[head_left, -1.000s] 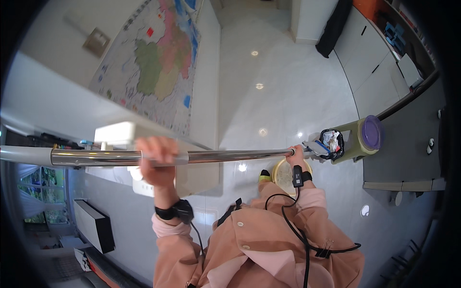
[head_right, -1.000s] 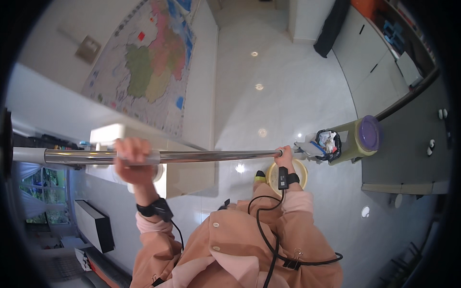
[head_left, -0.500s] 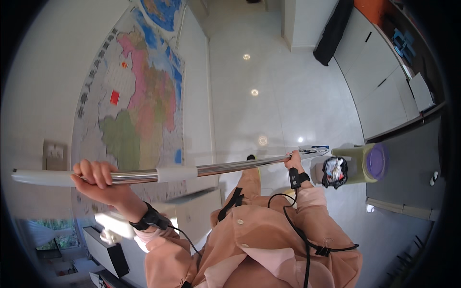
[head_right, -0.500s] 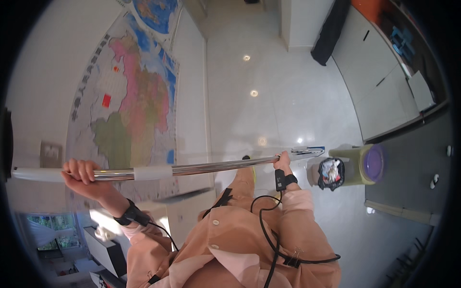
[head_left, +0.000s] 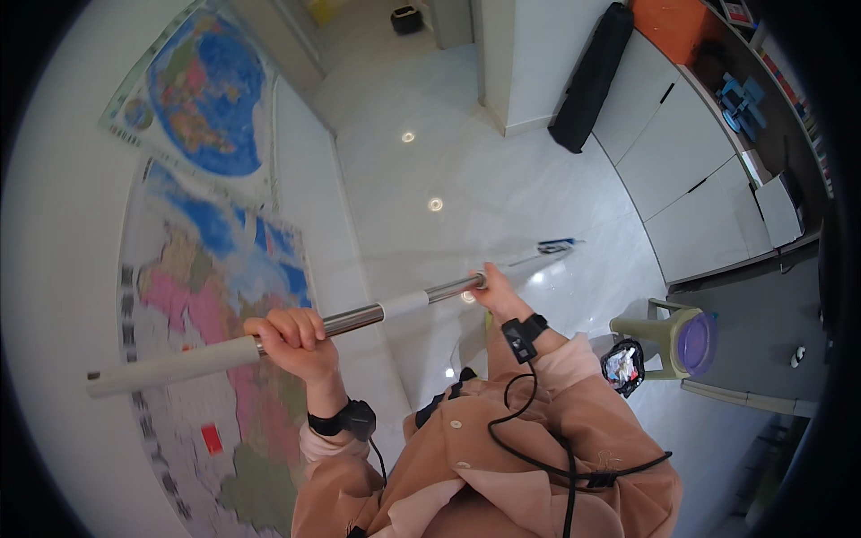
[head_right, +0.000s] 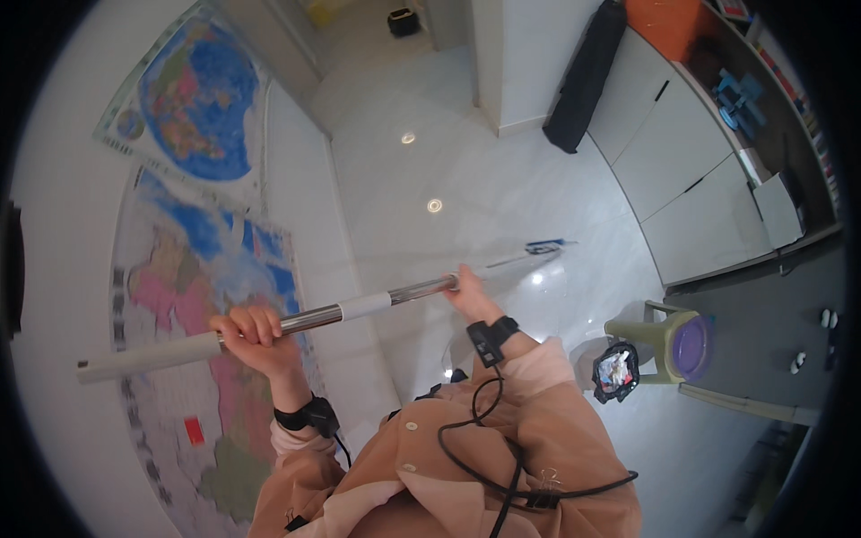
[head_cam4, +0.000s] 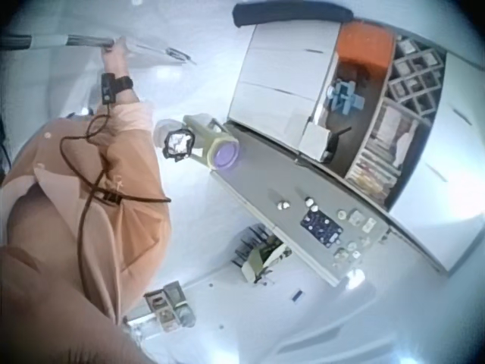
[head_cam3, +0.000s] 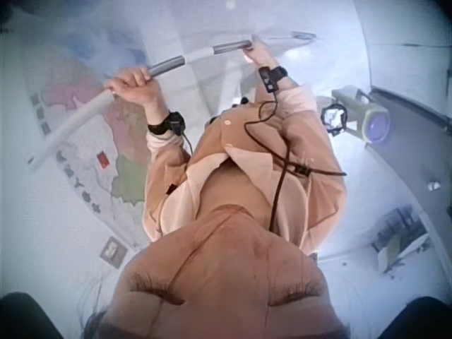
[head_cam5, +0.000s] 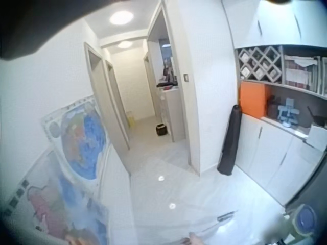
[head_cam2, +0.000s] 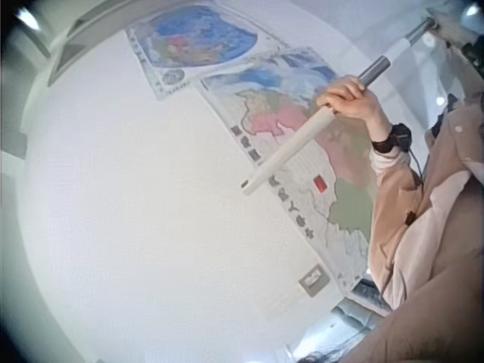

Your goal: The person mops the floor in a living area and bathroom, then disposes of used tissues, refills a bucket with water, and scrubs a pair of shoes with a brush while sitting on the bathroom floor.

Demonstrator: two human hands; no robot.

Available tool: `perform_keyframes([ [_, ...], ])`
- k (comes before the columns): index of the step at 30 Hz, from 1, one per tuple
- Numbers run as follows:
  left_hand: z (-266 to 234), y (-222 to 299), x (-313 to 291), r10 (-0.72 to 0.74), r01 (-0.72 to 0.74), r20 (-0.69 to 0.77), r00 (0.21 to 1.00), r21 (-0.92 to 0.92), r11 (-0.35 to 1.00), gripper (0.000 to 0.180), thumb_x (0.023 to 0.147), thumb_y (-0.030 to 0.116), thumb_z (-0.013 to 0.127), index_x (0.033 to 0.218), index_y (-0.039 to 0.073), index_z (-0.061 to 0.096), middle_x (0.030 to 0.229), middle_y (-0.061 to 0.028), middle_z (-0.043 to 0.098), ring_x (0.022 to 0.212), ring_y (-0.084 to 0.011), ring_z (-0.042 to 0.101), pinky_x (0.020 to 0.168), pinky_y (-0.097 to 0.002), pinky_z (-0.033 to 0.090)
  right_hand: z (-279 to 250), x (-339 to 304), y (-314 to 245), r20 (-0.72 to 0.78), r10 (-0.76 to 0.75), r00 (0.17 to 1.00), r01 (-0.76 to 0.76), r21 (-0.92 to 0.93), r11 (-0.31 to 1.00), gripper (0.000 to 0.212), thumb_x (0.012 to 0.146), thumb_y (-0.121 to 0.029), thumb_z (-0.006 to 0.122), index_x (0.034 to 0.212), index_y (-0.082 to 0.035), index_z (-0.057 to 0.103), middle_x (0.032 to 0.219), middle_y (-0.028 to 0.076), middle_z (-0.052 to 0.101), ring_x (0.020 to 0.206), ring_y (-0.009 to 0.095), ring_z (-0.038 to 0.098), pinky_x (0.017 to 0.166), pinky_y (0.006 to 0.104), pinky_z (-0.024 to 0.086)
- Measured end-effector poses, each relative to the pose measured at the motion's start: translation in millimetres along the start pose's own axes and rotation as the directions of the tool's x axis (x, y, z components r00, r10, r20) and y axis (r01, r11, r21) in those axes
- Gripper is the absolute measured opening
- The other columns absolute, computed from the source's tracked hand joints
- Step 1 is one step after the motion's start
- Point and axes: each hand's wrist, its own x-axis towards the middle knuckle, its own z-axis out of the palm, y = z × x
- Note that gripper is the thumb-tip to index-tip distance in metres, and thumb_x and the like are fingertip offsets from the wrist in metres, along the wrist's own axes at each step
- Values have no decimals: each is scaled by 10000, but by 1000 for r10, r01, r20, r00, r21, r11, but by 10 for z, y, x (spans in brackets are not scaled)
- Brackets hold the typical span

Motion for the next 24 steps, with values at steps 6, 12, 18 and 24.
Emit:
perform_keyframes([
  [6, 297, -1209, 870, 67, -86, 181, 981, 100, 991, 181, 939, 171, 437, 799, 127, 332, 546, 3, 323, 419, -95, 325, 430, -261, 355, 1822, 327, -237, 127, 213, 969, -191, -167, 967, 266, 913, -177, 475, 1129, -40, 402, 1043, 117, 522, 903, 252, 565, 749, 371, 498],
  [12, 669, -1874, 1719, 25, -153, 304, 952, 405, 901, 166, 884, 118, 517, 814, 111, 366, 669, -11, 423, 652, -132, 449, 744, -337, 413, 3068, 1250, -521, 271, 216, 938, -152, -238, 959, 258, 867, -253, 532, 1048, -82, 464, 955, 73, 544, 840, 215, 574, 723, 358, 500],
  [18, 834, -2802, 2690, 57, -121, 169, 984, 398, 909, 143, 873, 64, 514, 837, 99, 380, 750, -34, 493, 705, -141, 459, 794, -332, 400, 4161, 2358, -1387, 426, 359, 830, -75, -552, 830, 280, 880, -262, 536, 1054, -54, 467, 1061, 100, 506, 989, 243, 526, 823, 360, 474],
  [24, 685, -4198, 3891, -134, -45, 297, 945, 525, 850, 150, 859, 47, 539, 757, 67, 431, 746, -30, 507, 675, -92, 449, 632, -258, 408, 5619, 1862, -2307, 904, 149, 400, 818, -425, 387, 714, 836, -413, 564, 1389, -68, 271, 1350, 141, 397, 1240, 250, 383, 1014, 375, 297],
])
